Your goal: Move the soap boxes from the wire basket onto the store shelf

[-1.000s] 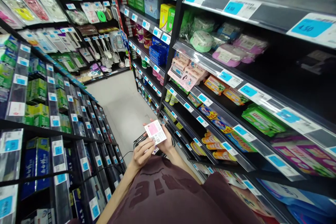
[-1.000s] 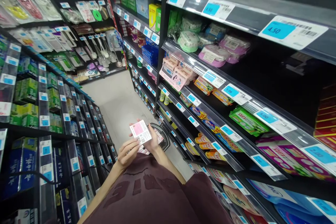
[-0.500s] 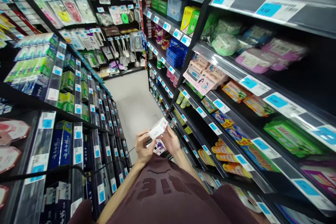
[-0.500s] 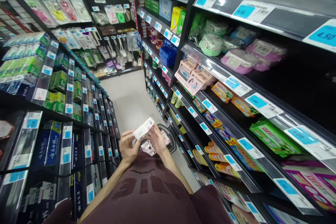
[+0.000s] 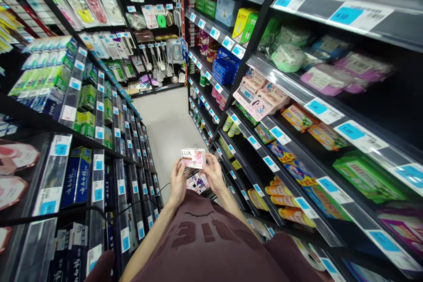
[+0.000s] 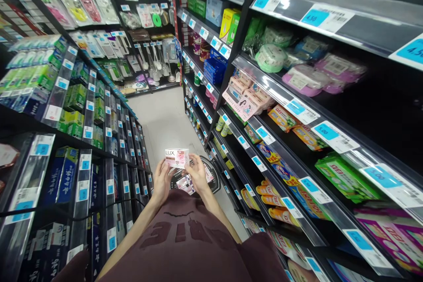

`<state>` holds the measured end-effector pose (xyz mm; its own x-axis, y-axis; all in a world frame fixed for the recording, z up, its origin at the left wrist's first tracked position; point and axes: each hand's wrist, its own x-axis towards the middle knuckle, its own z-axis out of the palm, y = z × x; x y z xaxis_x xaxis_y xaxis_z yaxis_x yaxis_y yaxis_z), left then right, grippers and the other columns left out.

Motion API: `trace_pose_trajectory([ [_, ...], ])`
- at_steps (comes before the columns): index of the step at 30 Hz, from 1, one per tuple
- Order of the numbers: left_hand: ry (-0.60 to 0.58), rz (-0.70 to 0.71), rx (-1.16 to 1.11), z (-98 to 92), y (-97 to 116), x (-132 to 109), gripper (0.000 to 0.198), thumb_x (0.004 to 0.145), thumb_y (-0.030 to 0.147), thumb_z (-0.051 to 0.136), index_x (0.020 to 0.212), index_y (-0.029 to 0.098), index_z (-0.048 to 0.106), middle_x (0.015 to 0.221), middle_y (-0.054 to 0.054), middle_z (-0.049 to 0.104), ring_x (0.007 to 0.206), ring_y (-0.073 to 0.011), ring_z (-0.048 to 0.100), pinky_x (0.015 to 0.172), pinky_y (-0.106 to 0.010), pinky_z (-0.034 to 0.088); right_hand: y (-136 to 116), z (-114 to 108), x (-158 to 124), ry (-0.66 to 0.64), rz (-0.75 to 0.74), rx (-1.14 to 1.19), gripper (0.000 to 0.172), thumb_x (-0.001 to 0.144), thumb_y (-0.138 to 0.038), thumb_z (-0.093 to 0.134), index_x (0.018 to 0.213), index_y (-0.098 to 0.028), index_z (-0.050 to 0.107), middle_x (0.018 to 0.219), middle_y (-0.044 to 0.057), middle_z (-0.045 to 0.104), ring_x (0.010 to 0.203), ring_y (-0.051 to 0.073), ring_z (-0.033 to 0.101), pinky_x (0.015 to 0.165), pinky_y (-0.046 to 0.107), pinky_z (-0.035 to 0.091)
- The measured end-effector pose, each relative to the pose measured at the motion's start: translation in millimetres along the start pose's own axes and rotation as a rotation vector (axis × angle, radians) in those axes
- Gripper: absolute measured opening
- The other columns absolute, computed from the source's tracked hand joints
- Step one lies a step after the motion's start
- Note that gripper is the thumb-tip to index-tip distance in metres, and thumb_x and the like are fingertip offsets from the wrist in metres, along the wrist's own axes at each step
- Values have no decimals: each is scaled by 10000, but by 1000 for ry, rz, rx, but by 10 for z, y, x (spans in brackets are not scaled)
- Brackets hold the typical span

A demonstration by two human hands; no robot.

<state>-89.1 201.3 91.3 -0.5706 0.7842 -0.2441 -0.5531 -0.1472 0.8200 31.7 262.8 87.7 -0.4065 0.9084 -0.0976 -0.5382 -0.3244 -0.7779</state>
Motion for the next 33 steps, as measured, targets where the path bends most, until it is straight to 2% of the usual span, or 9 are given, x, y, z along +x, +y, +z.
trace_pose_trajectory([
  [4,-76,-75,6,25,-12,-16,456,809,447,781,1191,231,656,1287,-87,656,1192,-259,628,953,-378,547,48,20,1,-33,-49,-92,547,707,-283,874,1162,-271,571,1173,52,628,923,180,672,613,226,596],
  [9,-128,-139,-4,16,-54,-36,628,670,387,890,1219,217,636,1303,-101,655,1210,-274,618,970,-336,508,37,48,-21,-148,-121,-245,450,728,-263,858,1136,-241,671,1224,75,626,858,144,686,717,252,604],
  [12,-186,-285,-109,3,-40,-49,593,726,462,825,1208,162,656,1153,-111,723,1074,-275,667,944,-371,508,-40,71,-40,-218,-177,-384,265,782,-240,807,1042,-234,753,1275,90,631,916,162,708,773,274,607],
  [15,-187,-383,-287,-8,6,-61,551,758,501,761,1181,155,686,997,-80,747,840,-216,669,805,-342,533,-100,94,-66,-256,-213,-507,96,831,-195,740,903,-228,794,1216,96,712,949,185,730,759,274,612],
  [18,-154,-447,-414,-29,43,-64,532,750,477,741,1181,169,692,903,-53,734,662,-158,603,595,-265,488,-110,114,-90,-302,-233,-570,165,826,-130,679,852,-233,806,1168,83,767,817,170,754,629,250,605],
  [21,-151,-492,-448,-67,46,-51,532,768,477,696,1193,157,688,844,-62,712,620,-165,579,471,-233,398,-93,134,-101,-350,-265,-624,246,801,-85,626,842,-237,814,1118,64,795,924,201,771,713,276,628],
  [25,-206,-503,-453,-126,15,-24,642,779,538,650,1289,148,652,931,-106,724,658,-196,603,465,-243,384,-67,149,-103,-381,-234,-640,257,797,-94,605,834,-234,818,1075,55,807,1039,226,759,870,329,635],
  [30,-222,-474,-412,-155,-24,-6,661,790,596,595,1279,158,662,909,-107,719,610,-181,580,450,-246,368,-46,132,-113,-370,-150,-633,241,805,-124,608,835,-242,816,1084,51,803,998,246,768,823,376,660],
  [33,-211,-471,-353,-156,-39,0,671,786,611,574,1283,167,655,978,-130,720,679,-206,597,454,-241,348,-48,123,-116,-362,-103,-617,221,828,-157,618,854,-255,815,1109,49,794,1002,265,765,810,417,664],
])
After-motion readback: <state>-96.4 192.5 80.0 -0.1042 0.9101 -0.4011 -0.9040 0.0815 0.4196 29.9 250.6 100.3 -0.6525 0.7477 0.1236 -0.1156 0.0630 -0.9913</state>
